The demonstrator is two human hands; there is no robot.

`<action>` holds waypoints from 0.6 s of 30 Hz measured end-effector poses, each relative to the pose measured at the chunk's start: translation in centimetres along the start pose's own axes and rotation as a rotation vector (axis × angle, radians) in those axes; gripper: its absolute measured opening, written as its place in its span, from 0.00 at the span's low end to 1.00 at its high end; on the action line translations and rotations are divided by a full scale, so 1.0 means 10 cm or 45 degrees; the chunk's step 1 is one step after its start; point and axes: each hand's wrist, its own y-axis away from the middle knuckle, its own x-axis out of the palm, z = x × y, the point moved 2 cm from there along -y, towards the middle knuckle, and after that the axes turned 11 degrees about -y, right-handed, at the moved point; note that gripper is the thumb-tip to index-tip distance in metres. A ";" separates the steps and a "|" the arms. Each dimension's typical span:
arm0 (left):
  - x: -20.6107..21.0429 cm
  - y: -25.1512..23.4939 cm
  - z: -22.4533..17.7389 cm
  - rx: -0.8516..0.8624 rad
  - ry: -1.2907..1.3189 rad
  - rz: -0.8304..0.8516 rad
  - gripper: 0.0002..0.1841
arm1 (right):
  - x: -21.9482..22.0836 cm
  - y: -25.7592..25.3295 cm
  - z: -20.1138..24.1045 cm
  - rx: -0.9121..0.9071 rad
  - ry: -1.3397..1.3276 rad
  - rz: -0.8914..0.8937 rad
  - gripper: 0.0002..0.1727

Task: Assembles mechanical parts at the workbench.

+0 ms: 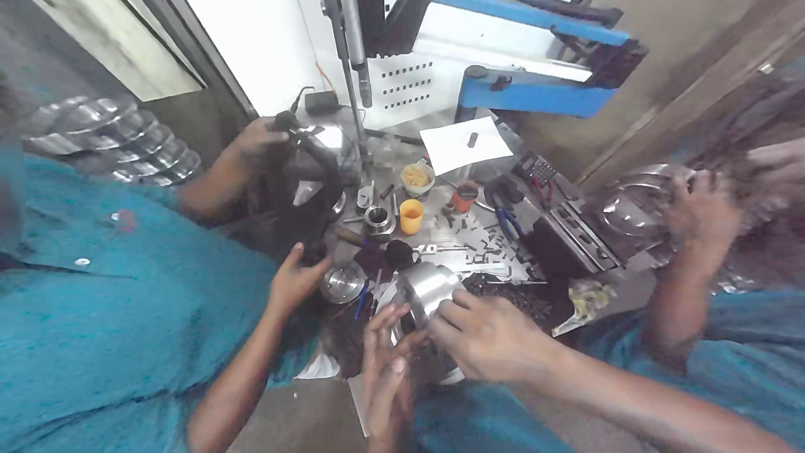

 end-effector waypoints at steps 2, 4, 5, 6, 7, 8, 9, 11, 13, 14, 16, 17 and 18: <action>0.00 -0.01 0.01 0.009 -0.005 0.002 0.35 | 0.02 0.01 -0.02 -0.004 0.031 -0.029 0.11; -0.01 -0.01 0.01 0.009 -0.015 0.006 0.35 | 0.05 0.02 -0.03 0.013 0.061 -0.070 0.17; -0.01 -0.01 0.01 0.009 -0.026 0.006 0.35 | 0.08 0.03 -0.02 0.036 0.073 -0.104 0.19; 0.00 -0.01 0.01 0.006 -0.035 0.000 0.35 | 0.10 0.04 -0.02 0.067 0.084 -0.150 0.20; 0.01 -0.01 0.00 -0.002 -0.048 -0.014 0.35 | 0.13 0.04 0.00 0.107 0.102 -0.193 0.21; 0.02 -0.01 0.00 -0.010 -0.064 -0.021 0.36 | 0.15 0.05 0.03 0.151 0.124 -0.228 0.22; 0.02 -0.01 0.00 -0.014 -0.074 -0.025 0.36 | 0.16 0.05 0.06 0.200 0.152 -0.253 0.22; 0.02 -0.01 -0.01 -0.018 -0.074 -0.038 0.36 | 0.18 0.05 0.11 0.278 0.185 -0.287 0.25; 0.02 -0.01 0.00 -0.014 -0.064 -0.033 0.36 | 0.16 0.05 0.11 0.311 0.200 -0.264 0.27; 0.01 -0.01 0.01 -0.004 -0.066 -0.027 0.35 | 0.14 0.05 0.11 0.315 0.192 -0.232 0.28; -0.02 -0.02 0.02 0.020 -0.066 -0.004 0.35 | 0.07 0.03 0.11 0.291 0.172 -0.155 0.28; -0.02 -0.02 0.02 0.027 -0.057 0.020 0.35 | 0.02 0.02 0.11 0.264 0.156 -0.101 0.25; -0.02 -0.02 0.02 0.023 -0.040 0.030 0.35 | -0.01 0.01 0.11 0.237 0.127 -0.039 0.18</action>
